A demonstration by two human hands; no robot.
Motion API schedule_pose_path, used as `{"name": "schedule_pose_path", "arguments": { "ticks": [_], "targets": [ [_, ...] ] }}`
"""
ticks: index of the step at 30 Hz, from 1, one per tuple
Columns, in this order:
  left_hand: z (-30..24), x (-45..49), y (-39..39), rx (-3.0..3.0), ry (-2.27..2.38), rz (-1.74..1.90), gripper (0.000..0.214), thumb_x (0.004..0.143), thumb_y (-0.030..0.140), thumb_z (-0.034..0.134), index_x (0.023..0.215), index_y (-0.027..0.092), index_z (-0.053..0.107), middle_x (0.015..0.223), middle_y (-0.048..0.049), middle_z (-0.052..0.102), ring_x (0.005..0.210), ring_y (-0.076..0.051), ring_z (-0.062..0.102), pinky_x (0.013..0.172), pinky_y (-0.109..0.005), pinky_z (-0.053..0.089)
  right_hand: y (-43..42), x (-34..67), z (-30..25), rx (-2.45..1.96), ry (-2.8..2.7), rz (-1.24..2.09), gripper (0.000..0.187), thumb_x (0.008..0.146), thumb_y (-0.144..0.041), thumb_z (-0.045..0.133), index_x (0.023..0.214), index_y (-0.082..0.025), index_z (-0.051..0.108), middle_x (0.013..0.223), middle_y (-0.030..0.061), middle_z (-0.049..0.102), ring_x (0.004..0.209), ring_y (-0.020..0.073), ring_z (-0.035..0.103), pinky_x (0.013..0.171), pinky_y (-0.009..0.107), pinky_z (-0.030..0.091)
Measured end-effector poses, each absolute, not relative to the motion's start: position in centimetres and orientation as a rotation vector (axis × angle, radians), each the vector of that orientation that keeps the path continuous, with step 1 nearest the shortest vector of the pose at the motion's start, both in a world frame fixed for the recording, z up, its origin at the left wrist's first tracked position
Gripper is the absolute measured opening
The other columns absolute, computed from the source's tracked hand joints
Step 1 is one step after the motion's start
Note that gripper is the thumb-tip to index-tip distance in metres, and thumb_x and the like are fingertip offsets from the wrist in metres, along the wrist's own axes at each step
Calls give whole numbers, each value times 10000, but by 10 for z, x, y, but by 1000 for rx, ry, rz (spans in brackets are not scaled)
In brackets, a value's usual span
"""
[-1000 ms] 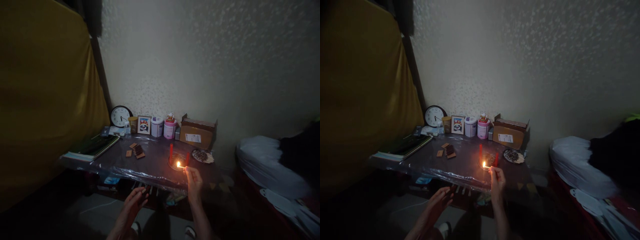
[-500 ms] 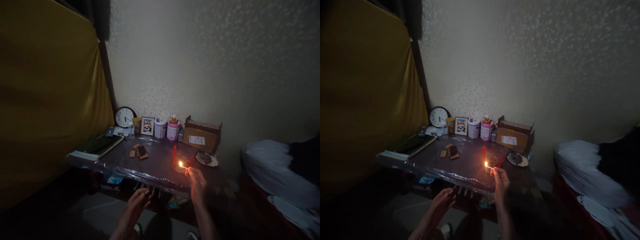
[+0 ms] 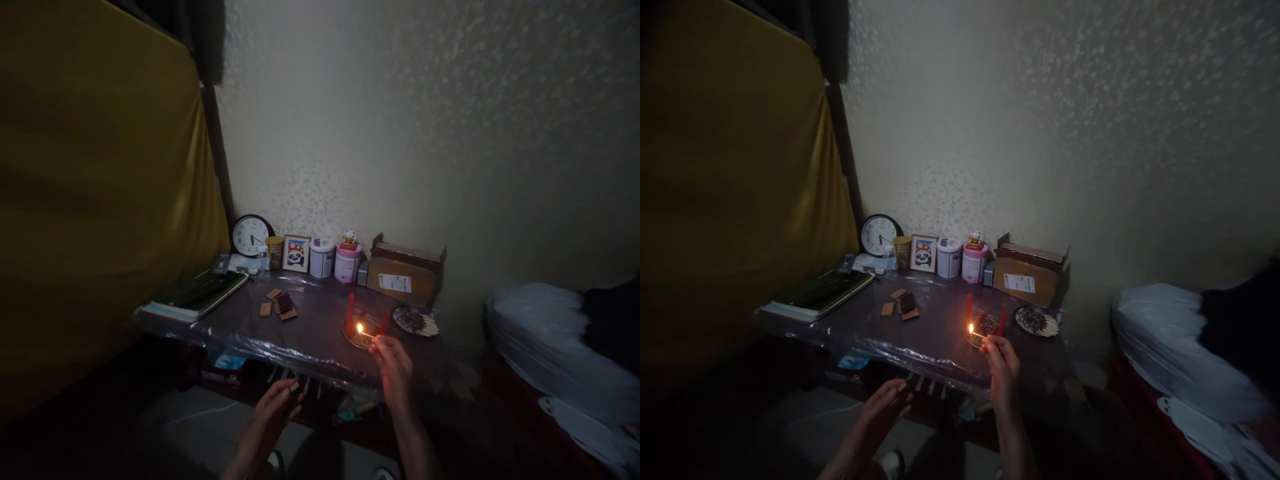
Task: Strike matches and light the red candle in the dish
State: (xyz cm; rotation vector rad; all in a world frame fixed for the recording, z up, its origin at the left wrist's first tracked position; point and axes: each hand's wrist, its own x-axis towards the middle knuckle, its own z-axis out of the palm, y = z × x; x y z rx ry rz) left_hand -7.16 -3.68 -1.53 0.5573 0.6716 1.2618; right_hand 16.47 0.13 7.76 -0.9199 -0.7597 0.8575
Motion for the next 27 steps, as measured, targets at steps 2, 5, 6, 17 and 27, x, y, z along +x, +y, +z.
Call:
{"name": "schedule_pose_path", "arguments": {
  "ticks": [2, 5, 6, 17, 27],
  "targets": [
    [-16, -72, -36, 562, 663, 1255, 182, 713, 295, 669, 874, 209, 670, 985, -53, 697, 880, -190, 633, 806, -321, 465, 1, 165, 80, -904, -755, 864, 162, 603, -275, 727, 695, -169, 648, 685, -23, 610, 639, 129, 583, 641, 269, 513],
    [-19, -71, -34, 545, 659, 1239, 189, 688, 304, 691, 848, 205, 669, 1021, -62, 698, 860, -179, 635, 791, -308, 465, 2, 165, 84, -908, -768, 875, 145, 596, -253, 736, 683, -175, 650, 689, -23, 616, 654, 127, 589, 651, 254, 516],
    [-19, -71, -34, 536, 662, 1238, 193, 679, 310, 698, 839, 205, 669, 1009, -60, 703, 851, -177, 637, 784, -304, 464, 2, 166, 85, -912, -771, 887, 144, 593, -251, 739, 680, -178, 650, 690, -25, 620, 654, 125, 592, 654, 250, 517],
    [-20, -72, -36, 524, 692, 1267, 225, 679, 323, 699, 870, 206, 675, 903, -38, 690, 890, -208, 626, 825, -337, 444, 14, 173, 95, -946, -811, 910, 220, 540, -313, 776, 678, -188, 659, 655, -4, 656, 606, 143, 616, 593, 265, 513],
    [-17, -72, -38, 553, 711, 1248, 271, 631, 367, 725, 851, 214, 686, 927, -46, 683, 953, -235, 602, 865, -350, 426, 30, 176, 97, -975, -852, 848, 191, 594, -327, 729, 684, -181, 647, 661, -17, 625, 595, 114, 586, 572, 229, 502]
  ]
}}
